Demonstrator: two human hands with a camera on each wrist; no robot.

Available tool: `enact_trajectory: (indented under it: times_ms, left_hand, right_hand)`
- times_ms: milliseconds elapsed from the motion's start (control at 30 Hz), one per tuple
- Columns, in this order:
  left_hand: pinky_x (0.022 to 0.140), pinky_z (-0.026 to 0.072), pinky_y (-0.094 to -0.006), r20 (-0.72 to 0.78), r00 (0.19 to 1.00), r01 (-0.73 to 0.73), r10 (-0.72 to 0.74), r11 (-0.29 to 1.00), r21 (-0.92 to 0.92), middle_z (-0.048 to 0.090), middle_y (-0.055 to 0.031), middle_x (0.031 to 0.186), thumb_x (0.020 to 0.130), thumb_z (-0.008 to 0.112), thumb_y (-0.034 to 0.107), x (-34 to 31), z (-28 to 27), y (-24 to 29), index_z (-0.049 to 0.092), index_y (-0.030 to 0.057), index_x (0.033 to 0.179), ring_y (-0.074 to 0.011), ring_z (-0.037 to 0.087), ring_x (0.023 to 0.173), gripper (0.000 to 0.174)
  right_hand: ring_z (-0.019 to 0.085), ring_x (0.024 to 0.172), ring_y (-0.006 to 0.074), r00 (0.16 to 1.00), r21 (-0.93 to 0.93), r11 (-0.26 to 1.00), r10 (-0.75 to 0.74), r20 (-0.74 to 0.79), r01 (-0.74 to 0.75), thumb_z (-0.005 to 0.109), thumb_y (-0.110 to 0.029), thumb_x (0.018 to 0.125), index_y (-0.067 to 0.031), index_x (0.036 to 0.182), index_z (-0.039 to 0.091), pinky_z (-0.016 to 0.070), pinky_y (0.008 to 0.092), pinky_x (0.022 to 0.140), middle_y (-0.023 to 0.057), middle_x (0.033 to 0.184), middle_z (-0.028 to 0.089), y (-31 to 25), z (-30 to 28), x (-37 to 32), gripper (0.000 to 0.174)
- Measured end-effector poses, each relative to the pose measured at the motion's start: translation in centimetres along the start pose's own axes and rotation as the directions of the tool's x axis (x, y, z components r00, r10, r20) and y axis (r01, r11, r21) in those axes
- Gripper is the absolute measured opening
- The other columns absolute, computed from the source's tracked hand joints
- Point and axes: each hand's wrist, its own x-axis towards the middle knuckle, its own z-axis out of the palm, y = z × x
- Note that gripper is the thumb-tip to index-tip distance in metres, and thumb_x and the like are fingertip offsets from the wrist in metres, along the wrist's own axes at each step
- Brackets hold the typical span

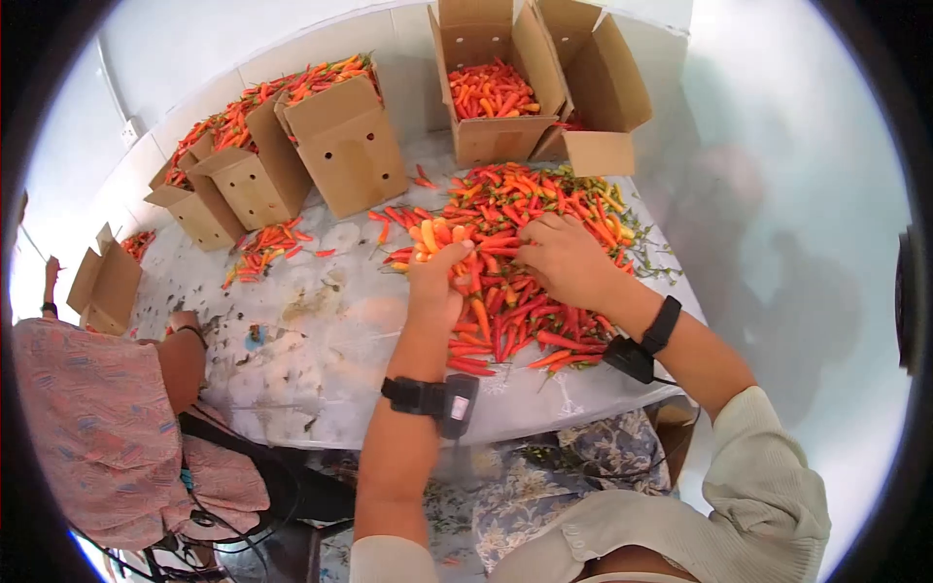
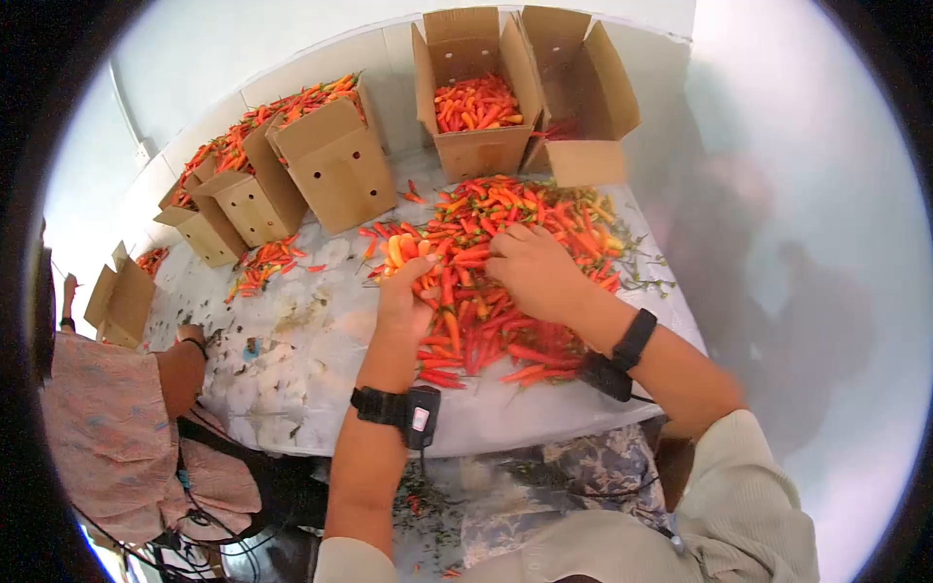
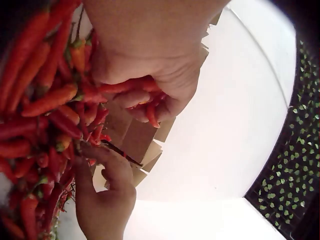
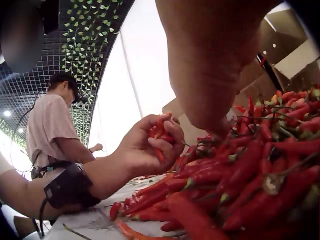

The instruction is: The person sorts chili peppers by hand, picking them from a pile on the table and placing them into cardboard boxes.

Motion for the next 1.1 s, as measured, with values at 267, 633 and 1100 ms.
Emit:
enact_trajectory:
  times_ms: [267,633,1100]
  left_hand:
    - [0.037,0.0314,-0.0175,-0.01,1.0,0.002,-0.003,1.0,-0.014,0.059,-0.0001,0.08,0.074,0.063,-0.004,0.4,-0.9,0.0,0.054,0.0087,0.091,-0.0076,0.055,0.062,0.023]
    - [0.039,0.0294,-0.0172,0.053,0.998,0.032,-0.034,0.999,0.038,0.057,0.001,0.079,0.074,0.064,-0.002,0.0,-0.9,0.4,0.055,0.0097,0.094,-0.0072,0.056,0.066,0.025]
    - [0.039,0.0343,-0.015,0.156,0.983,0.081,-0.094,0.993,0.092,0.056,-0.002,0.085,0.081,0.062,0.0,0.4,-1.0,-0.1,0.055,0.0048,0.104,-0.0073,0.052,0.072,0.025]
  right_hand:
    - [0.055,0.084,0.028,0.984,0.103,0.981,0.169,-0.054,-0.163,0.062,-0.005,0.074,-0.0077,0.085,0.058,0.0435,0.0391,0.076,0.009,0.082,0.057,0.4,-3.2,-1.4,0.012]
    - [0.06,0.076,0.0173,0.829,0.532,0.7,0.559,0.006,-0.476,0.061,-0.01,0.083,-0.006,0.099,0.06,0.048,0.0293,0.07,0.0076,0.087,0.062,3.5,-5.8,-4.0,0.017]
    - [0.059,0.062,0.013,0.028,0.262,0.012,0.998,0.056,-0.965,0.063,-0.016,0.078,-0.0015,0.086,0.06,0.0469,0.0261,0.055,0.0045,0.074,0.061,6.9,-16.9,-35.0,0.016]
